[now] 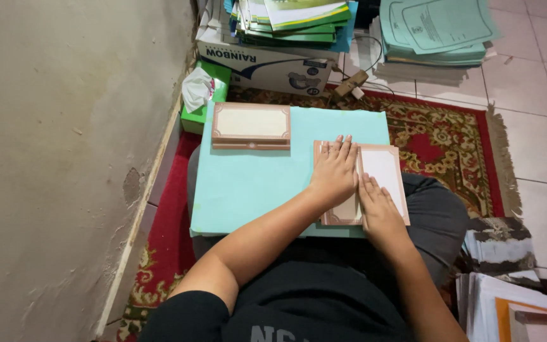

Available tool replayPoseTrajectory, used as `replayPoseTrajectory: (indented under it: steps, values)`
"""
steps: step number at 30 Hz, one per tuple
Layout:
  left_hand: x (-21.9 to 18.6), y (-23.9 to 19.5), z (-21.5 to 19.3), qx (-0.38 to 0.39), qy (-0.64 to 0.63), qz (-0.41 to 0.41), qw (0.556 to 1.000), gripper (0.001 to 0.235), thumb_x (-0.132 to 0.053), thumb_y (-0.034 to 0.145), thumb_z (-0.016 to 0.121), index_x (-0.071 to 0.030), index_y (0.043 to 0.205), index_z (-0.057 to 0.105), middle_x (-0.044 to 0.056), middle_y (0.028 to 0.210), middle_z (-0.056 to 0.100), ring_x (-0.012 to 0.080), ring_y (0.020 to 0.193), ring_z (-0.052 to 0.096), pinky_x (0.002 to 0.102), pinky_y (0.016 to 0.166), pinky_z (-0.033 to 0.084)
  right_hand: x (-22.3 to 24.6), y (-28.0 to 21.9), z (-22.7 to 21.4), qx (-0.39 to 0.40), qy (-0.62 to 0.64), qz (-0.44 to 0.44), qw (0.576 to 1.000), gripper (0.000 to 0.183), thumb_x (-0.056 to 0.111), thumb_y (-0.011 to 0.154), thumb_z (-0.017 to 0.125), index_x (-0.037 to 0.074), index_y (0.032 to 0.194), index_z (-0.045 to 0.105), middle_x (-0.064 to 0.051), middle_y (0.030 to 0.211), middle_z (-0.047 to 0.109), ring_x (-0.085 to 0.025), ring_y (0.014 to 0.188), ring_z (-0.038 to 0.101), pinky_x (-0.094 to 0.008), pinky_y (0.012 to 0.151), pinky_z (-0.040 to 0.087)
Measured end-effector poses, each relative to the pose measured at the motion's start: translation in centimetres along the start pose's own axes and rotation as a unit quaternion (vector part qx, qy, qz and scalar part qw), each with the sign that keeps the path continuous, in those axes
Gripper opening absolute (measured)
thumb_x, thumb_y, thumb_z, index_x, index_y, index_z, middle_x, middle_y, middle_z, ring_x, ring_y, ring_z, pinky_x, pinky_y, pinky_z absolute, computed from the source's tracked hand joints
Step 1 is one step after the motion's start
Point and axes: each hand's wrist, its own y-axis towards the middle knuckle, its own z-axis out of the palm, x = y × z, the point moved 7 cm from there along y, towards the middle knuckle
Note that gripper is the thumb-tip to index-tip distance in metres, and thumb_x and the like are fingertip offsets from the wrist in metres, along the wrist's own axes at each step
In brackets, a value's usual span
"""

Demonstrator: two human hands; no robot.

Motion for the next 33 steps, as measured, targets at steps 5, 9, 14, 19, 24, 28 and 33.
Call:
replayPoseTrajectory:
  steps: [5, 9, 14, 19, 24, 28, 33]
  values:
    - [0.3, 0.2, 1.1, -0.014, -0.004, -0.003, 1.0, 0.065, -0.027, 0.094, 0.039, 0.004, 0.151, 0.043, 0.024, 0.163, 0.035, 0.04, 0.154, 0.03, 0.058, 0.124, 0.021, -1.8, 3.1, 0.8, 0.025, 0.035, 0.0, 0.999, 0.074, 0.011, 0.09, 0.043, 0.011, 0.162, 0.029, -0.01, 0.172, 0.024, -0.032, 0.156, 0.026, -0.05, 0.123, 0.027]
    - [0.5, 0.2, 1.6, -0.06, 0.014, -0.001, 0.998, 0.064, -0.027, 0.092, 0.041, 0.003, 0.149, 0.048, 0.021, 0.159, 0.042, 0.0377, 0.152, 0.036, 0.057, 0.124, 0.023, -3.3, 7.9, 0.5, 0.018, 0.078, -0.01, 0.997, 0.078, 0.003, 0.087, 0.041, 0.012, 0.164, 0.031, -0.01, 0.171, 0.028, -0.034, 0.155, 0.028, -0.055, 0.121, 0.027]
    - [0.7, 0.3, 1.2, -0.073, 0.023, -0.004, 0.997, 0.066, -0.029, 0.09, 0.044, 0.002, 0.148, 0.05, 0.021, 0.158, 0.045, 0.0362, 0.15, 0.039, 0.056, 0.123, 0.025, -3.9, 8.9, 1.1, 0.012, 0.067, -0.016, 0.998, 0.079, 0.004, 0.086, 0.042, 0.011, 0.163, 0.032, -0.011, 0.17, 0.03, -0.034, 0.154, 0.03, -0.055, 0.12, 0.028]
    - [0.3, 0.0, 0.6, -0.082, 0.013, 0.001, 0.997, 0.063, -0.027, 0.091, 0.041, 0.004, 0.145, 0.052, 0.022, 0.155, 0.048, 0.0378, 0.148, 0.042, 0.056, 0.121, 0.027, -1.2, 3.9, -0.8, 0.008, 0.072, -0.007, 0.997, 0.074, 0.01, 0.092, 0.042, 0.014, 0.164, 0.029, -0.01, 0.171, 0.027, -0.032, 0.154, 0.029, -0.053, 0.121, 0.026]
    - [0.1, -0.1, -0.1, -0.096, 0.031, 0.006, 0.995, 0.065, -0.029, 0.088, 0.046, 0.004, 0.144, 0.053, 0.023, 0.153, 0.05, 0.0381, 0.147, 0.043, 0.056, 0.119, 0.029, -0.3, 1.2, -0.4, 0.008, 0.034, 0.016, 0.999, 0.07, 0.014, 0.094, 0.042, 0.012, 0.163, 0.029, -0.008, 0.171, 0.026, -0.028, 0.155, 0.027, -0.049, 0.123, 0.022]
    - [0.1, -0.1, 0.3, -0.098, 0.024, 0.005, 0.995, 0.061, -0.028, 0.094, 0.042, 0.004, 0.144, 0.054, 0.023, 0.153, 0.05, 0.0389, 0.147, 0.042, 0.056, 0.119, 0.028, -1.2, 4.5, -0.3, 0.022, 0.034, 0.024, 0.999, 0.069, 0.014, 0.095, 0.038, 0.013, 0.164, 0.027, -0.006, 0.173, 0.022, -0.027, 0.156, 0.024, -0.05, 0.124, 0.022]
    - [0.6, -0.1, 1.0, -0.107, 0.034, 0.007, 0.994, 0.061, -0.027, 0.088, 0.047, -0.006, 0.145, 0.055, 0.021, 0.151, 0.052, 0.0402, 0.145, 0.045, 0.058, 0.117, 0.031, -3.8, 8.6, 1.5, -0.016, 0.007, 0.045, 0.999, 0.072, 0.011, 0.093, 0.041, 0.009, 0.164, 0.03, -0.011, 0.171, 0.027, -0.03, 0.155, 0.028, -0.052, 0.123, 0.025]
